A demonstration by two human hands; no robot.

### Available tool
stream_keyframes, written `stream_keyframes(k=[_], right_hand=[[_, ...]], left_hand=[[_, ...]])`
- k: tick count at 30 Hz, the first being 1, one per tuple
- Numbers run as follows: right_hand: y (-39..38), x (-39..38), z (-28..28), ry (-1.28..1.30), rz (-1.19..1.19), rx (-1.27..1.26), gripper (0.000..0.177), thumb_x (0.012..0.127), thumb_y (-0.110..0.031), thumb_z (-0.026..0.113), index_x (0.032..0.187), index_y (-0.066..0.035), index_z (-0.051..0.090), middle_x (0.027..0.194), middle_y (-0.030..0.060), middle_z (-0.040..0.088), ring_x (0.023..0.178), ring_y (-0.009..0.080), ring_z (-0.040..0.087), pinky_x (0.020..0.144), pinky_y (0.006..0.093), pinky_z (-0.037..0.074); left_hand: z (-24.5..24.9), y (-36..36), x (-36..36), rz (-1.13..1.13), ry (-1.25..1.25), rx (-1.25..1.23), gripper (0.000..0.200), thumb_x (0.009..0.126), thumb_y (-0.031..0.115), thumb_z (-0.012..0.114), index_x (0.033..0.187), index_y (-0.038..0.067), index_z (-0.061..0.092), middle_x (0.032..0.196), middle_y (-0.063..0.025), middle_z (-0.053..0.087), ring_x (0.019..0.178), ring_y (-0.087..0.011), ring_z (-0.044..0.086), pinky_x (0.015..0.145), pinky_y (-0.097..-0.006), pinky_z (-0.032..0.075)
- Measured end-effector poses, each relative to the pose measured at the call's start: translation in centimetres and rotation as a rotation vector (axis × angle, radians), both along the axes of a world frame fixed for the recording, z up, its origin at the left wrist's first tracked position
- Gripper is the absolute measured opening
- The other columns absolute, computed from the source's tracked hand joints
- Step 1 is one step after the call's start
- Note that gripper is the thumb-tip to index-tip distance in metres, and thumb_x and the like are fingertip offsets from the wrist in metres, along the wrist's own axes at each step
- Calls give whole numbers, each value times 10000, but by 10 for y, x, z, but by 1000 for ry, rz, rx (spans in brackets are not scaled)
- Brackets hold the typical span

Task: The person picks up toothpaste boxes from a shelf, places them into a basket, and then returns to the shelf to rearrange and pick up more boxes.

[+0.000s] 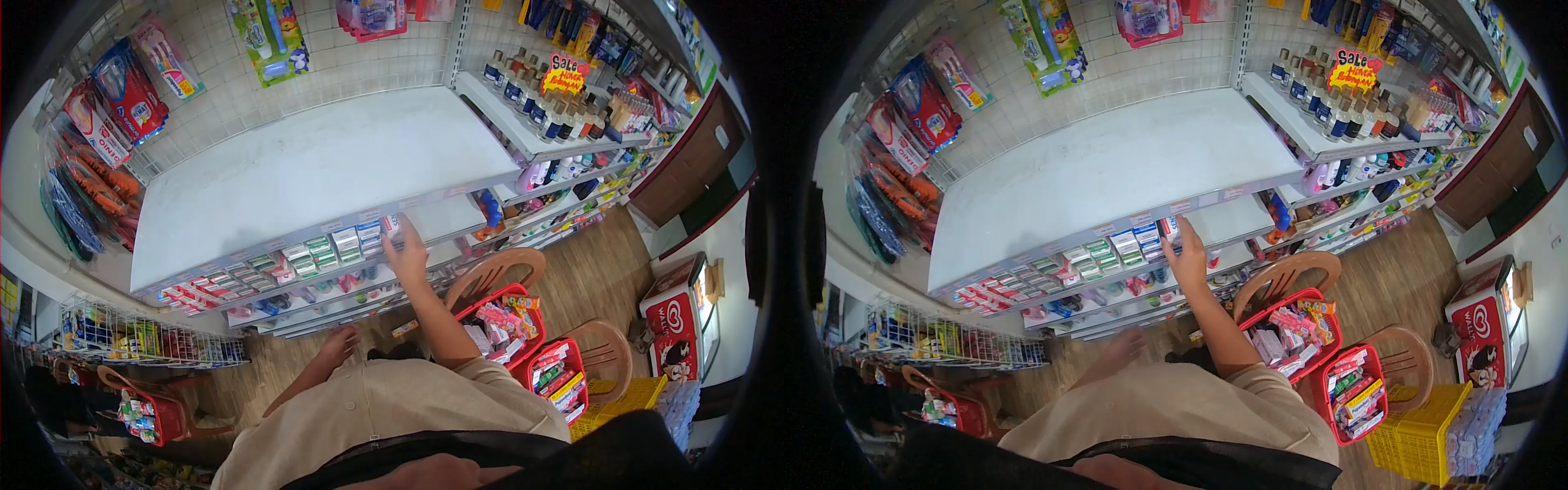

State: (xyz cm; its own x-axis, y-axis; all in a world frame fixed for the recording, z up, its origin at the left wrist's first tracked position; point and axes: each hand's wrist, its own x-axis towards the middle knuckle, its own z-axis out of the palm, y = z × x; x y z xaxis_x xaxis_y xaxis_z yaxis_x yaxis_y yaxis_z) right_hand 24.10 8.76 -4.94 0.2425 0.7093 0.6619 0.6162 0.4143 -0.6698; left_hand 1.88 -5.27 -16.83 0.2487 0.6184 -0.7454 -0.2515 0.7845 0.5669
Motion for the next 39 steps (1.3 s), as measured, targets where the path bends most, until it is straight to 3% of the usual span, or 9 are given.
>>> stream_keyframes(k=[7, 9, 39], right_hand=[[-1, 0, -3, 24, 59, -17, 542, 745, -77, 685, 1243, 25, 497, 1143, 248, 586, 1027, 387, 590, 866, 392, 480], [-3, 1, -2, 11, 88, -54, 547, 759, -52, 650, 1266, 18, 456, 1248, 231, 532, 1126, 389, 539, 931, 402, 461], [-7, 2, 5, 68, 125, -95, 558, 775, -80, 638, 1288, 15, 438, 1261, 238, 517, 1140, 393, 523, 939, 405, 447]], left_hand=[[1, 1, 1, 10, 21, -4, 185, 859, 280, 602, 1029, 213, 569, 994, 62, 570, 957, -118, 561, 761, -300, 402], [0, 0, 1, 23, 22, -6, 203, 857, 283, 605, 1044, 212, 568, 1012, 61, 571, 970, -118, 558, 766, -301, 404], [-21, 6, -2, -46, 2, 16, 227, 850, 307, 618, 1049, 210, 568, 1015, 57, 571, 941, -115, 577, 756, -298, 410]])
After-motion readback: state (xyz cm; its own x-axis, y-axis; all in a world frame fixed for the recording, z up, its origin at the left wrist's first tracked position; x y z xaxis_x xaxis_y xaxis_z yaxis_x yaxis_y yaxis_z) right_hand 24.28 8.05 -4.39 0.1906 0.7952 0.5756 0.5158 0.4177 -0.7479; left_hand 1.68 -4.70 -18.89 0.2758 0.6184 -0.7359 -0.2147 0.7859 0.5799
